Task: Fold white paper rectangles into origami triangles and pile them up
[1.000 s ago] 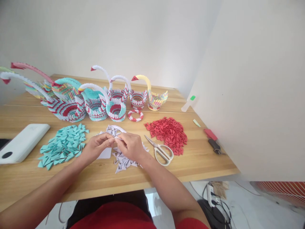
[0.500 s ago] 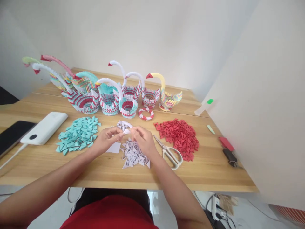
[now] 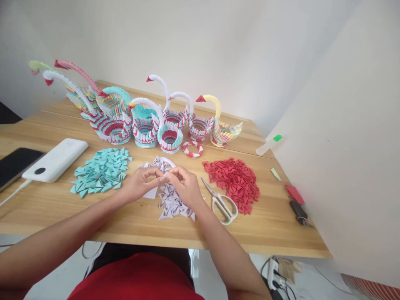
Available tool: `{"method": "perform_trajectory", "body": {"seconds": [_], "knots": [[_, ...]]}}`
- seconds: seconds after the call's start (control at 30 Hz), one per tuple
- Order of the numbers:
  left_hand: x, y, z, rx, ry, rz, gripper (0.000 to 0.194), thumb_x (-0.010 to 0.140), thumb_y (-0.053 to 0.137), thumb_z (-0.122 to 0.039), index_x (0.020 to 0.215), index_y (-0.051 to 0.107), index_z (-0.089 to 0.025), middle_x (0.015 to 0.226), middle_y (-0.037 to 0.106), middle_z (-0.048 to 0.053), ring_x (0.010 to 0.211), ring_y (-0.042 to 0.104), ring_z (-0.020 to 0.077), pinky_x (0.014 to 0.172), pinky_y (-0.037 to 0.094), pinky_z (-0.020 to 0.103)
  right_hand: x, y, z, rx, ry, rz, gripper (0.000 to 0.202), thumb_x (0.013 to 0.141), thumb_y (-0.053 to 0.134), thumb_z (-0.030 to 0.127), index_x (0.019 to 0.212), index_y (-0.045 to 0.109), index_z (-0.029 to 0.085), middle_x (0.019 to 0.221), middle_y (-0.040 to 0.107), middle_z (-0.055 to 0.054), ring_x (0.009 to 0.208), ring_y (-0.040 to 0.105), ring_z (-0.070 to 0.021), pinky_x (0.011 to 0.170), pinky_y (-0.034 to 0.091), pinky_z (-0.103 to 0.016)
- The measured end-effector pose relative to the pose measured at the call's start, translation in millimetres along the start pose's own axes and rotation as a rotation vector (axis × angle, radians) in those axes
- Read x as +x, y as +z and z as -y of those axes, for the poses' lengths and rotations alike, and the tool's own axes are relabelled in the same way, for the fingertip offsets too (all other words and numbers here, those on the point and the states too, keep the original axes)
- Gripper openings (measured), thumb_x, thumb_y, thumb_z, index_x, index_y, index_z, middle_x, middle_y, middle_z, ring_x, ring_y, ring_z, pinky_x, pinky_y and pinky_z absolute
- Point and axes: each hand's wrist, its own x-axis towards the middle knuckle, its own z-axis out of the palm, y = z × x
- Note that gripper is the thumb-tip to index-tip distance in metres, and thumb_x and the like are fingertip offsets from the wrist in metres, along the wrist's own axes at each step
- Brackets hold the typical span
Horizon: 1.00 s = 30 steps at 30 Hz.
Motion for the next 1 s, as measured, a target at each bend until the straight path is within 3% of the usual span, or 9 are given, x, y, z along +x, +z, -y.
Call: {"method": "perform_trajectory", "body": {"seconds": [0.23,0.5,0.6,0.8,1.0], "knots": [[-2.4,5.0,1.5,-0.064,-0.038,0.082,0.022,0.083,0.056,-0.033,0.070,0.061,-0.016,0.065,0.062,0.000,0.062,0.055,0.0128,0.060,0.042,0.023,-0.9,2.1,-1.1,-0.080,-0.032,-0.029,0.020,0.085,0.056,0.032,0.071,0.057,0.018,0.062,0.056,0.003,0.058,0.049,-0.0108,0.056,0.038,-0.022],[1.4,-1.9,2.8,-0.138,-0.064,-0.042,0.023,0.082,0.058,-0.033,0.069,0.061,-0.015,0.062,0.059,-0.001,0.059,0.052,0.0119,0.059,0.040,0.024,2.0,-1.3,-5.3,0.166,0.061,-0.017,0.029,0.089,0.051,0.045,0.092,0.063,0.018,0.070,0.063,-0.001,0.065,0.058,-0.0140,0.063,0.047,-0.026],[1.6,-1.2,3.5,-0.137,-0.066,-0.034,0.024,0.082,0.059,-0.034,0.067,0.060,-0.015,0.061,0.058,-0.001,0.059,0.051,0.0117,0.059,0.039,0.024,2.6,0.2,-6.8,0.164,0.114,-0.038,0.026,0.084,0.059,0.043,0.089,0.064,0.018,0.070,0.063,0.000,0.063,0.058,-0.0133,0.061,0.047,-0.025],[0.7,-2.6,4.2,-0.175,-0.007,0.014,0.032,0.089,0.049,-0.037,0.070,0.060,-0.015,0.069,0.062,0.002,0.068,0.057,0.0133,0.067,0.044,0.025,1.3,1.7,-4.2,0.090,0.082,-0.051,0.025,0.085,0.057,0.042,0.082,0.064,0.018,0.068,0.063,0.000,0.062,0.057,-0.0128,0.061,0.046,-0.024],[1.1,-1.6,4.3,-0.157,0.010,-0.005,0.017,0.086,0.055,-0.027,0.077,0.063,-0.015,0.075,0.066,0.002,0.072,0.060,0.0131,0.069,0.046,0.024,0.7,0.7,-5.5,0.093,0.087,-0.044,0.026,0.085,0.057,0.043,0.086,0.065,0.018,0.070,0.064,0.000,0.063,0.057,-0.0130,0.060,0.045,-0.024]]}}
